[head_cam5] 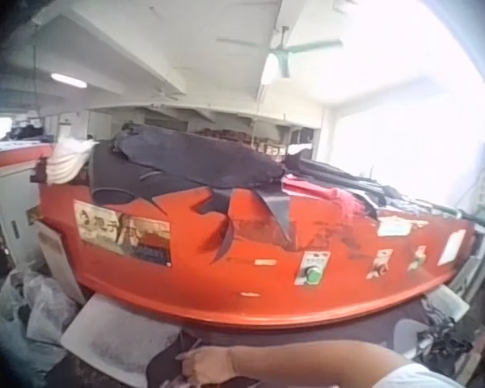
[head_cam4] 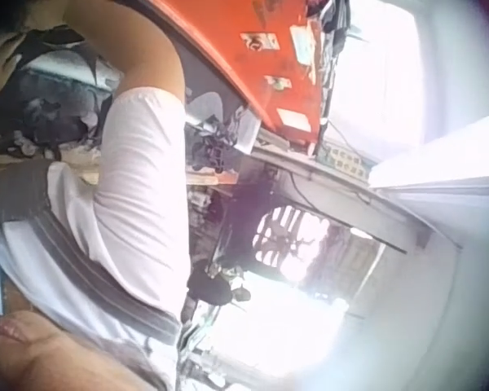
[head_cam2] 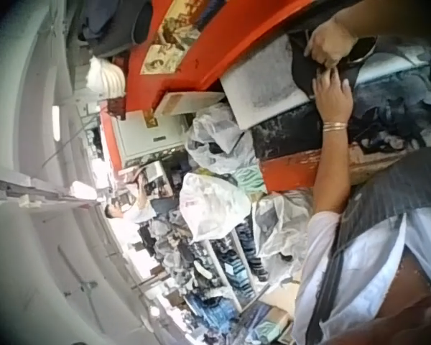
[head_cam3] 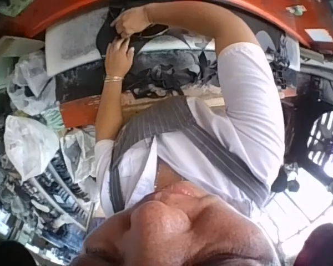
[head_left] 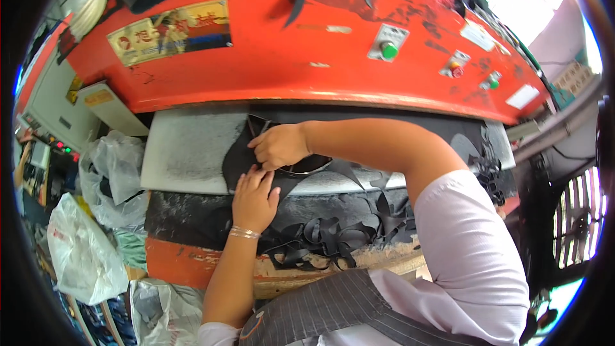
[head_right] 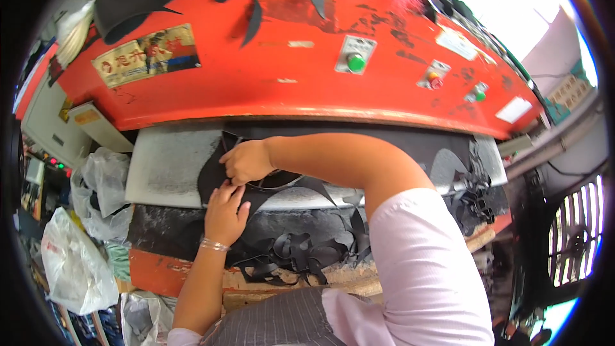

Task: Operating a hydraulic press to die-cut shoe components from black synthetic material.

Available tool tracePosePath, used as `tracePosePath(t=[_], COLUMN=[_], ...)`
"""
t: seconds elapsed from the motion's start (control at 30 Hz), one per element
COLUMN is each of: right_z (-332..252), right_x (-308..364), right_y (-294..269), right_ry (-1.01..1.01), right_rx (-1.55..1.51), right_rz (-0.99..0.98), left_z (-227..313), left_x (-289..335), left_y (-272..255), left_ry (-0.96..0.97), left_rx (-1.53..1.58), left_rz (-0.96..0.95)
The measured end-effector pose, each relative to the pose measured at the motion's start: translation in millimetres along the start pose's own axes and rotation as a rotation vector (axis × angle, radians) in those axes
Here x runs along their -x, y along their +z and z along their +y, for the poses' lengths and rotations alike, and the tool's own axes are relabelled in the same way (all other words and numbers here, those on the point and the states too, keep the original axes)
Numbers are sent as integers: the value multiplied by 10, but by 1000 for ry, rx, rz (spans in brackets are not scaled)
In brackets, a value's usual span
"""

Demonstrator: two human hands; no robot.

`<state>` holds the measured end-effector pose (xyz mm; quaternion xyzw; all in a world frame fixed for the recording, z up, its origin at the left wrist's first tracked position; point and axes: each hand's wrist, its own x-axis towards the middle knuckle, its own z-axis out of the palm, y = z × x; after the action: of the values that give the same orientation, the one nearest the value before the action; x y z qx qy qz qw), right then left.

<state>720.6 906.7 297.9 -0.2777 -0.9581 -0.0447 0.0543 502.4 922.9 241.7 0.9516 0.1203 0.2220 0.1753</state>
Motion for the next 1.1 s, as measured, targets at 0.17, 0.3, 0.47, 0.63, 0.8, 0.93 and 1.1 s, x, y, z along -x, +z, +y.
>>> tracePosePath(t=[0.17,0.3,0.47,0.63,0.8,0.93,1.1], right_z=[-7,-349,-711,-708,-592,-822,-1803], right_x=[299,952,1523,1933,2071,2031,2211], right_y=[-859,-1563,-947,-296,34,-115,21], right_ry=[105,644,1510,1707,1671,1689,1546], right_rx=[169,439,54,-153,-161,-355,-335], right_rz=[159,45,124,110,153,377,497], left_z=[-124,-196,-315,-355,-387,-355,-331], left_x=[-104,-292,-708,-1044,-1143,-1182,-1191], left_y=[-15,-78,-14,173,312,332,355], left_ry=[22,85,117,91,65,19,27], left_rx=[-39,83,223,223,222,230,260], left_rz=[16,-36,94,-10,-10,-11,-5])
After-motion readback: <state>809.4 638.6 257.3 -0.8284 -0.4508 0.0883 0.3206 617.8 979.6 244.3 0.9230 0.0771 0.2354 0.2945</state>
